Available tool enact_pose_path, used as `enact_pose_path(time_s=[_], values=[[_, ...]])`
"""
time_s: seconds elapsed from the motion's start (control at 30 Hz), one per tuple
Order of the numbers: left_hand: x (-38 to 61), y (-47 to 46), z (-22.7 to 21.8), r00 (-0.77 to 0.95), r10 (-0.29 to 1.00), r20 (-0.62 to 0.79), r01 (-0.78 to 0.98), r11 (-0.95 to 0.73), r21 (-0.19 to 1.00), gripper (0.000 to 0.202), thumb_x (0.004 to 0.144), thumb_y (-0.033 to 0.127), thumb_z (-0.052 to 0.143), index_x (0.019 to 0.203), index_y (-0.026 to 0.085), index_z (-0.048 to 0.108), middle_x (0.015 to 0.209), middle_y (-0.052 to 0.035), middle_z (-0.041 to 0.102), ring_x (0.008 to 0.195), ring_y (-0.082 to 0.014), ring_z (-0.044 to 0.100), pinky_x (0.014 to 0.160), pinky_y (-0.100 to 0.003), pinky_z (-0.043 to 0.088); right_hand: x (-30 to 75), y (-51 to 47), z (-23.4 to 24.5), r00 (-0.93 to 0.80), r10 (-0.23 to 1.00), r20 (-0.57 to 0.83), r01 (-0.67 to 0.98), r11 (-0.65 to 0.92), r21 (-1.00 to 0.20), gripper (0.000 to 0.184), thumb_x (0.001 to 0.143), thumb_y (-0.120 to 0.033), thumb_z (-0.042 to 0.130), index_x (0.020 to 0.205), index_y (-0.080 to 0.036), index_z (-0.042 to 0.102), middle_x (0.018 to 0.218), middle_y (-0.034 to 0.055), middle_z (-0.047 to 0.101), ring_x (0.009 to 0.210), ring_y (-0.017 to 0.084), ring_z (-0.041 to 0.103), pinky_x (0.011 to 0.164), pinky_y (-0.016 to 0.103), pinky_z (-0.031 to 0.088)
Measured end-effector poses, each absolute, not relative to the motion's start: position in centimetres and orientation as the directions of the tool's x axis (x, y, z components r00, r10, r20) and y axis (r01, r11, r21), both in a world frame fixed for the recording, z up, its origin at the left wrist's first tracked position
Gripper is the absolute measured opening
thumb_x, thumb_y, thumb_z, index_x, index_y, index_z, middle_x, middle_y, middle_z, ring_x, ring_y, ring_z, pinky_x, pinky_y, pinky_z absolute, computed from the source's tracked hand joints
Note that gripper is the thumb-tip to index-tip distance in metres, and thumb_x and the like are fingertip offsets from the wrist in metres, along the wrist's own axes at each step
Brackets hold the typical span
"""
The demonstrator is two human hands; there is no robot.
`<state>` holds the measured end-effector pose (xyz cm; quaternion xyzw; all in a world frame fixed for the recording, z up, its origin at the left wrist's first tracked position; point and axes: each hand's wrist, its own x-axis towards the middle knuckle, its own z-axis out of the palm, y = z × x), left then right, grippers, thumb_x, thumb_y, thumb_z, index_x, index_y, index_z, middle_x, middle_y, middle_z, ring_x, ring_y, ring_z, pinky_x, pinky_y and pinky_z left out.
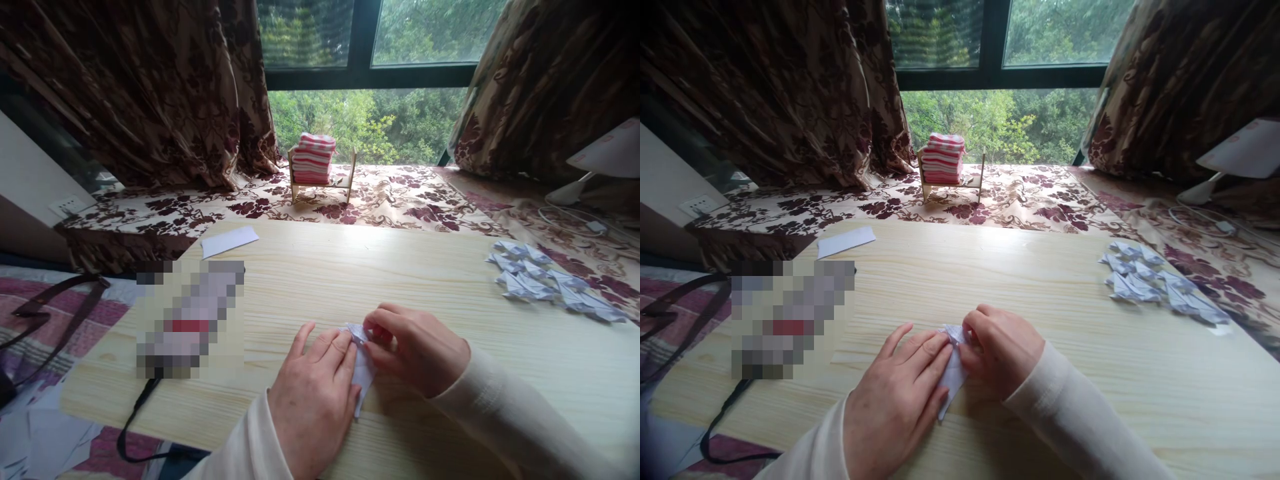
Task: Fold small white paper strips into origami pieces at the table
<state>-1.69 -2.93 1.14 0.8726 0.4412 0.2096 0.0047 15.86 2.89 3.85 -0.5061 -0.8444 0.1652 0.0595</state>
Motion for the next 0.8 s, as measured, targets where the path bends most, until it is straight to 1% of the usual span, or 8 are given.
enact_pose_path(time_s=[0.13,0.23,0.3,0.4,0.47,0.53,0.63,0.8], values=[[-1.7,-2.9,1.0,0.522,0.771,0.364,0.763,-0.613,0.203,0.034,0.089,0.025,0.046,0.119,0.013,0.057,0.123,-0.0070,0.062,0.113,-0.0231,0.053,0.104,-0.046,0.024,15.7,2.8,3.9,-0.478,0.875,-0.078,0.849,0.438,-0.295,0.011,0.078,-0.019,0.051,0.079,-0.017,0.062,0.075,0.0042,0.061,0.064,0.015,0.055,0.059,0.025,0.037],[-1.6,-2.8,1.2,0.517,0.773,0.367,0.763,-0.611,0.213,0.033,0.089,0.024,0.047,0.119,0.012,0.057,0.123,-0.0070,0.062,0.113,-0.0232,0.052,0.105,-0.046,0.024,15.4,2.5,3.9,-0.463,0.885,-0.042,0.869,0.444,-0.217,0.013,0.078,-0.016,0.050,0.083,-0.017,0.063,0.075,0.0044,0.063,0.065,0.017,0.059,0.058,0.026,0.036],[-1.6,-2.8,1.4,0.517,0.773,0.367,0.760,-0.612,0.217,0.033,0.089,0.024,0.047,0.118,0.012,0.056,0.123,-0.0071,0.062,0.113,-0.0233,0.052,0.105,-0.046,0.025,15.2,2.1,3.8,-0.446,0.895,0.013,0.887,0.444,-0.125,0.012,0.076,-0.015,0.052,0.081,-0.018,0.063,0.074,0.0040,0.064,0.064,0.019,0.061,0.054,0.026,0.034],[-1.6,-2.8,1.4,0.518,0.771,0.371,0.760,-0.614,0.215,0.033,0.089,0.024,0.047,0.118,0.012,0.056,0.123,-0.0073,0.061,0.113,-0.0235,0.052,0.104,-0.047,0.026,14.9,1.4,3.6,-0.466,0.873,0.145,0.883,0.469,0.015,0.007,0.071,-0.012,0.058,0.072,-0.018,0.061,0.067,0.0026,0.063,0.059,0.020,0.062,0.047,0.026,0.027],[-1.6,-2.8,1.4,0.514,0.770,0.377,0.763,-0.612,0.210,0.032,0.089,0.024,0.046,0.117,0.012,0.056,0.124,-0.0072,0.061,0.113,-0.0235,0.052,0.104,-0.047,0.026,14.9,0.9,3.3,-0.500,0.831,0.243,0.864,0.497,0.079,0.009,0.070,-0.011,0.061,0.066,-0.019,0.059,0.063,0.0015,0.061,0.055,0.018,0.061,0.044,0.026,0.024],[-1.6,-2.9,1.3,0.519,0.768,0.376,0.762,-0.615,0.203,0.031,0.090,0.024,0.045,0.117,0.013,0.056,0.123,-0.0072,0.062,0.112,-0.0233,0.052,0.104,-0.048,0.027,15.1,0.7,3.0,-0.535,0.787,0.307,0.841,0.530,0.108,0.012,0.072,-0.011,0.061,0.064,-0.019,0.057,0.061,0.0005,0.059,0.052,0.017,0.059,0.043,0.026,0.023],[-1.7,-3.0,1.2,0.532,0.760,0.373,0.763,-0.622,0.179,0.028,0.092,0.023,0.042,0.114,0.015,0.057,0.120,-0.0073,0.062,0.111,-0.0231,0.053,0.103,-0.048,0.029,15.6,0.7,2.7,-0.562,0.770,0.303,0.819,0.569,0.072,0.015,0.078,-0.013,0.057,0.064,-0.019,0.057,0.060,-0.0001,0.058,0.049,0.015,0.058,0.043,0.026,0.024],[-1.7,-2.9,1.4,0.554,0.751,0.360,0.766,-0.629,0.132,0.027,0.092,0.023,0.043,0.114,0.021,0.058,0.118,-0.0072,0.063,0.111,-0.0239,0.053,0.103,-0.049,0.030,16.4,1.4,2.9,-0.533,0.835,0.133,0.827,0.548,-0.126,0.021,0.087,-0.020,0.047,0.071,-0.019,0.060,0.066,0.0012,0.062,0.056,0.016,0.059,0.048,0.026,0.030]])
